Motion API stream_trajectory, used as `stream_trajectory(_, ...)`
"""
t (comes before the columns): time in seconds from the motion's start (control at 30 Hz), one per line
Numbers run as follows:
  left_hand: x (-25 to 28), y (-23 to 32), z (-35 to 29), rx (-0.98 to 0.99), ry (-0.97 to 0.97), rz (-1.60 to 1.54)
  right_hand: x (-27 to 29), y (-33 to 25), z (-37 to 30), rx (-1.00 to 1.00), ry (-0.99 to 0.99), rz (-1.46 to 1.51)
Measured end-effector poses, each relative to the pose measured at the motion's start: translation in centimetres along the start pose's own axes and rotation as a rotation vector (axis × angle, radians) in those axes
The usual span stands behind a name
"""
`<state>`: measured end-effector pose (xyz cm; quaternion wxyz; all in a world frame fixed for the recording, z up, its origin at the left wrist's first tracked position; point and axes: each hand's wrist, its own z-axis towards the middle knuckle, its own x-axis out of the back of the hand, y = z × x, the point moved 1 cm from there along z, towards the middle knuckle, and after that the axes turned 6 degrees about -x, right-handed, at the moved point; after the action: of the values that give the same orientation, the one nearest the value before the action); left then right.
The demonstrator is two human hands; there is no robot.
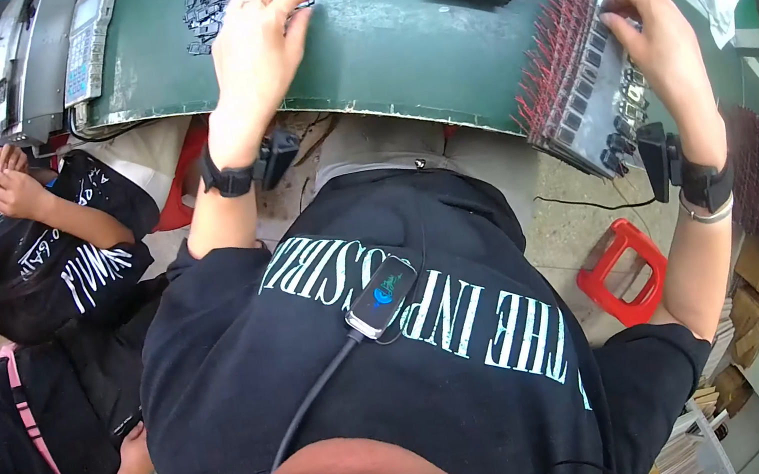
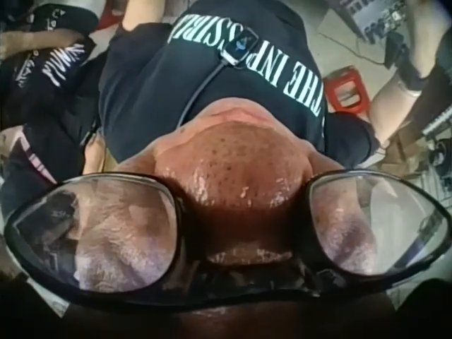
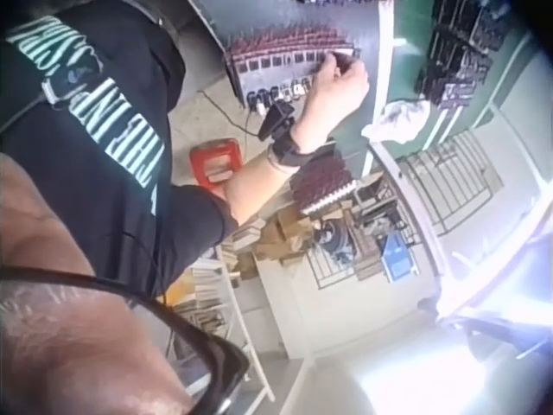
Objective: The person wipes their hands with a cloth, picks up a small black component, and joins it to a wire on a metal plate. They repeat this process, picking up components from a pile and attaching them to wires on the plate one at a time.
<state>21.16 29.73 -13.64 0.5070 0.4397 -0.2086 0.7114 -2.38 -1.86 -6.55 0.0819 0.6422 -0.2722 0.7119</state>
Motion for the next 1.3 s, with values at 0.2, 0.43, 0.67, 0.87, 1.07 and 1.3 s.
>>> stream_trajectory(0.2, -1.3, -1.9, 1.0, -0.148, -0.061, 0.093, 0.5, -0.8, -0.4, -0.021, -0.024, -0.044)
stream_trajectory(0.43, -0.9, -2.3, 2.8, -0.283, -0.062, 0.014, 3.2, -4.6, -5.6, -0.114, 0.151, 0.427)
stream_trajectory(0.67, -0.7, 1.8, 4.4, -0.173, -0.046, -0.477, 0.5, -8.7, -9.3, -0.179, 0.133, 1.087)
stream_trajectory(0.87, -1.4, 11.0, 3.8, 0.394, -0.136, -1.548, -2.5, -11.8, -8.2, -0.194, 0.261, 1.239)
stream_trajectory(1.07, -1.9, 13.9, 2.5, 0.565, -0.247, -1.849, -4.3, -11.1, -8.2, -0.248, 0.319, 1.052)
stream_trajectory(1.3, -1.7, 13.9, 2.0, 0.523, -0.304, -1.849, -5.3, -10.4, -8.1, -0.257, 0.385, 0.983)
